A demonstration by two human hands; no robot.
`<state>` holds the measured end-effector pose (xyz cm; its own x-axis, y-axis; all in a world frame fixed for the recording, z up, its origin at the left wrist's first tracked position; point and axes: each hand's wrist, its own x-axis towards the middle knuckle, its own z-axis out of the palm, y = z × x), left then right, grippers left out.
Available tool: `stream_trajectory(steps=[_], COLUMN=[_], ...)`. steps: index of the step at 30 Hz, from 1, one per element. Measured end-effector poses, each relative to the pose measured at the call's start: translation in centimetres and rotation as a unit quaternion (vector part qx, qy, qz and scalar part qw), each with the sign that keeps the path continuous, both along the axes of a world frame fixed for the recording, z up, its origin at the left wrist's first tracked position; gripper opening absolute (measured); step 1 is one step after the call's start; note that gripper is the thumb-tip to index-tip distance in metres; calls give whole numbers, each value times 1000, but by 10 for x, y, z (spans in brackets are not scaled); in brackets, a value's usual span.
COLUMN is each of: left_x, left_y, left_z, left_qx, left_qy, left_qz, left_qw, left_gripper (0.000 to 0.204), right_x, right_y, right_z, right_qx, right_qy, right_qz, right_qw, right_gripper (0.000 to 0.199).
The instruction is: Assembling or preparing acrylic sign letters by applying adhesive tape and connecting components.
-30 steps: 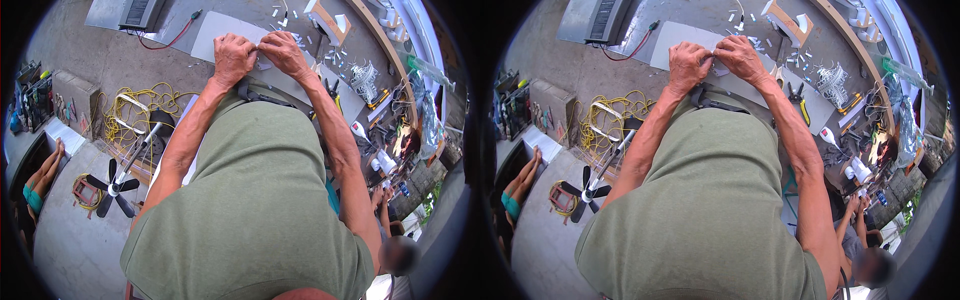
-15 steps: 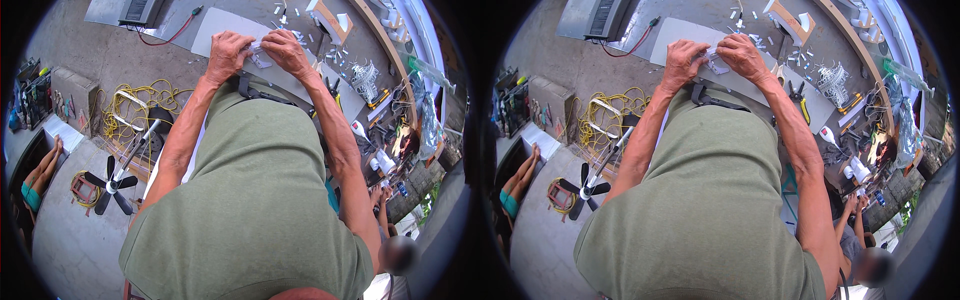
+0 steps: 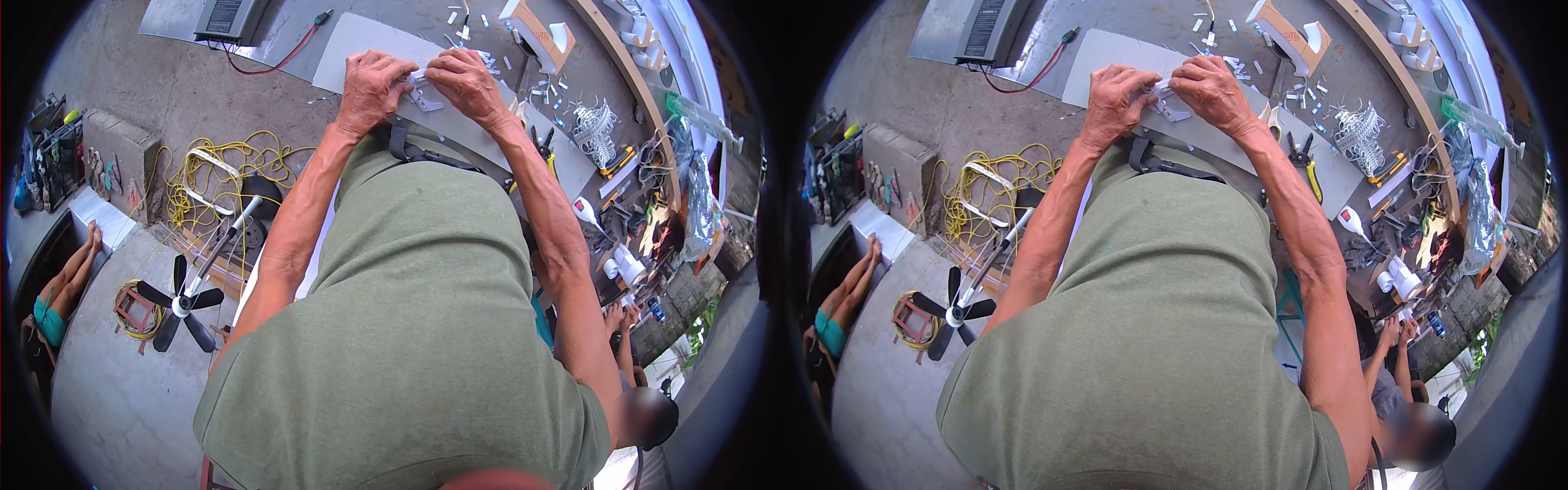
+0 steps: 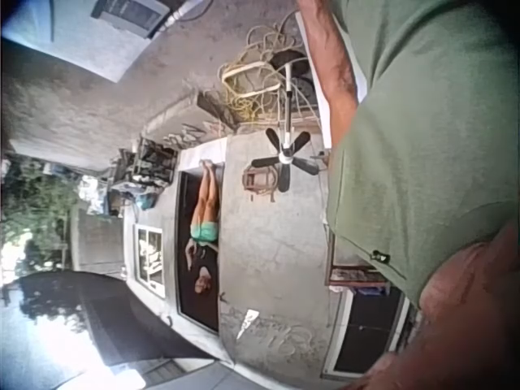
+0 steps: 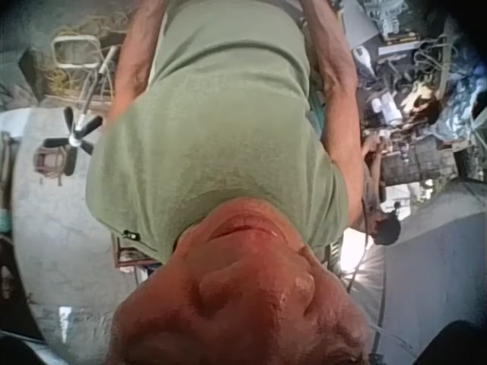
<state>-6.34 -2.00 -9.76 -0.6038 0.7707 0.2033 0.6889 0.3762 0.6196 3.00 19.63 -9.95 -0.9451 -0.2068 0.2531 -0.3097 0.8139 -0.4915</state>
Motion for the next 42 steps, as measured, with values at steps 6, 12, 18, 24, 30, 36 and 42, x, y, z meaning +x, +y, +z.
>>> stream_trajectory(steps=[6,12,18,24,30,36,42], left_x=[2,1,1,2,7,6,4], left_y=[1,-1,-1,0,5,5,10], left_z=[-2,-4,-4,-2,8,12,18], left_qx=[21,-2,-1,0,-42,-55,-76], left_qy=[16,50,49,58,90,91,82], left_qz=[-2,-23,-24,-25,-13,-9,-17], left_qw=[1000,998,998,998,995,994,994], left_gripper=[28,22,21,21,18,18,20], right_x=[-1,-1,-2,-2,8,43,49], right_y=[0,-2,-2,-5,-14,-28,-32], right_z=[0,0,0,2,1,5,5], right_qx=[-9,-8,-2,3,37,160,252], right_qy=[-1,6,7,5,52,38,20], right_qz=[1,-3,0,-8,-49,-99,-103], right_qw=[1000,1000,1000,1000,997,981,962], right_gripper=[18,16,13,11,28,53,58])
